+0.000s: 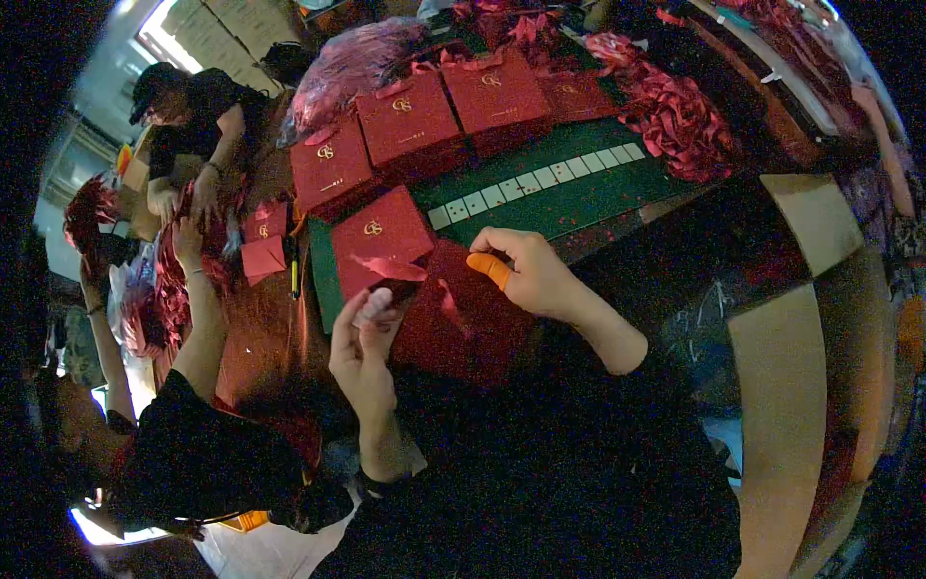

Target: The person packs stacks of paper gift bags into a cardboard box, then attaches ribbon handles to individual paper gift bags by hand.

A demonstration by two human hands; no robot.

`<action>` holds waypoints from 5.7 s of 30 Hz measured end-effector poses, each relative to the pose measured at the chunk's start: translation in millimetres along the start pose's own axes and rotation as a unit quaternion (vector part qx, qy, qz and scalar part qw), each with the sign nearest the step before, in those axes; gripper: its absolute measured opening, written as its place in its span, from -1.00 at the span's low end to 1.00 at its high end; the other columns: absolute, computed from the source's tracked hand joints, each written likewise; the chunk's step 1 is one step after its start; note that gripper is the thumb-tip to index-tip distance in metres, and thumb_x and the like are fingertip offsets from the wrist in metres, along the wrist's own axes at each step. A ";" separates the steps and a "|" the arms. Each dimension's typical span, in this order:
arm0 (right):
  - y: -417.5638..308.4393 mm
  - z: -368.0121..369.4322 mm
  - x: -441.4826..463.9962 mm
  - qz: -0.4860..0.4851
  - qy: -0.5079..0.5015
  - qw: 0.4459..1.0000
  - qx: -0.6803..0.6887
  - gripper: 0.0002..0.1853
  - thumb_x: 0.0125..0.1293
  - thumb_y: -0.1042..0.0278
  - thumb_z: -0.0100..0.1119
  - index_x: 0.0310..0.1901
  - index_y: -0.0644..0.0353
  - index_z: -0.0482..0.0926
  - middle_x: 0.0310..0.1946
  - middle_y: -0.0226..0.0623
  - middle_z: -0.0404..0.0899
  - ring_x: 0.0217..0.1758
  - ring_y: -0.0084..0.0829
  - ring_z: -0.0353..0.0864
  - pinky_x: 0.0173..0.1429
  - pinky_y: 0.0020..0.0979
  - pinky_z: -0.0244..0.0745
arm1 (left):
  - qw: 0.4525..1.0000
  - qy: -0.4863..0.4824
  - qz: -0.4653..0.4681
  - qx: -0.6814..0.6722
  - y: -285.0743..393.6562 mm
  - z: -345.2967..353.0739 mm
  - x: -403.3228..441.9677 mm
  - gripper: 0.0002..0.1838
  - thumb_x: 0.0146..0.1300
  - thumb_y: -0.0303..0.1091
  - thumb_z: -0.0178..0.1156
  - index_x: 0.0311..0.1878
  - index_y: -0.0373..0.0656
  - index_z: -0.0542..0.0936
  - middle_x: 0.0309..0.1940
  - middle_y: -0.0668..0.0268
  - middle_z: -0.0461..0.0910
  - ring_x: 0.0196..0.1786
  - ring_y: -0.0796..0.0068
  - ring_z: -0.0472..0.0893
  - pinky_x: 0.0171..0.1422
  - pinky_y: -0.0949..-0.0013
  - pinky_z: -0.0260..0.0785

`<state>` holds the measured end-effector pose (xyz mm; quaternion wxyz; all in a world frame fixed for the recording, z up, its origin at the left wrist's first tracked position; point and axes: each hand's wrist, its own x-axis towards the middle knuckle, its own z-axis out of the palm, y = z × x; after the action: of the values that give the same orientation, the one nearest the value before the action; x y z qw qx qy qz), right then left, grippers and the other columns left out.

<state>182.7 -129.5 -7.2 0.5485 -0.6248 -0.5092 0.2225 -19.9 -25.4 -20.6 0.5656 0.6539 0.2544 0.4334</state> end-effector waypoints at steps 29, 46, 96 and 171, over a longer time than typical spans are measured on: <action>-26.3 -9.8 -61.2 -0.071 -0.390 0.874 0.280 -0.80 0.20 0.44 0.21 -0.17 0.37 0.64 -0.25 -0.16 0.51 -0.20 -0.35 0.47 -0.22 -0.34 0.40 | 0.993 0.061 -0.074 0.068 4.9 7.3 7.6 -0.80 0.36 -0.35 0.07 -0.22 -0.32 0.56 -0.35 0.42 0.56 -0.31 0.71 0.44 -0.20 0.57 0.30; -6.1 34.3 -9.7 0.033 0.074 0.934 0.347 -0.83 0.18 0.59 0.23 -0.17 0.31 0.53 -0.29 -0.34 0.59 -0.29 -0.58 0.58 -0.23 -0.56 0.50 | 0.911 -0.044 -0.264 -0.313 -0.9 10.7 18.0 -0.72 0.28 -0.54 -0.01 0.01 -0.45 0.50 -0.17 0.20 0.62 -0.27 0.63 0.58 -0.26 0.63 0.38; 23.1 18.0 -24.6 0.028 0.237 0.938 0.251 -0.60 0.23 0.37 0.25 0.07 0.23 0.40 0.10 -0.32 0.41 0.12 -0.49 0.42 0.12 -0.41 0.39 | 0.981 -0.178 -0.078 0.023 -10.0 2.4 7.2 -0.88 0.12 -0.71 0.04 -0.29 -0.30 0.46 -0.30 0.32 0.44 -0.33 0.65 0.41 -0.27 0.55 0.27; 76.0 -326.9 155.5 0.214 0.360 0.631 -0.654 -0.73 0.29 0.28 -0.01 -0.44 0.26 0.59 -0.44 -0.19 0.56 -0.41 -0.23 0.53 -0.37 -0.21 0.48 | 0.929 -0.296 0.016 0.222 -8.1 1.0 17.7 -0.68 0.09 -0.46 0.33 -0.07 -0.09 0.51 -0.27 0.34 0.40 -0.11 0.36 0.42 -0.05 0.35 0.32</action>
<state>545.5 -133.4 65.0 0.0730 -0.9414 -0.1359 -0.3000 -9.0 -9.5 -23.4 0.4486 0.8654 0.1541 0.1617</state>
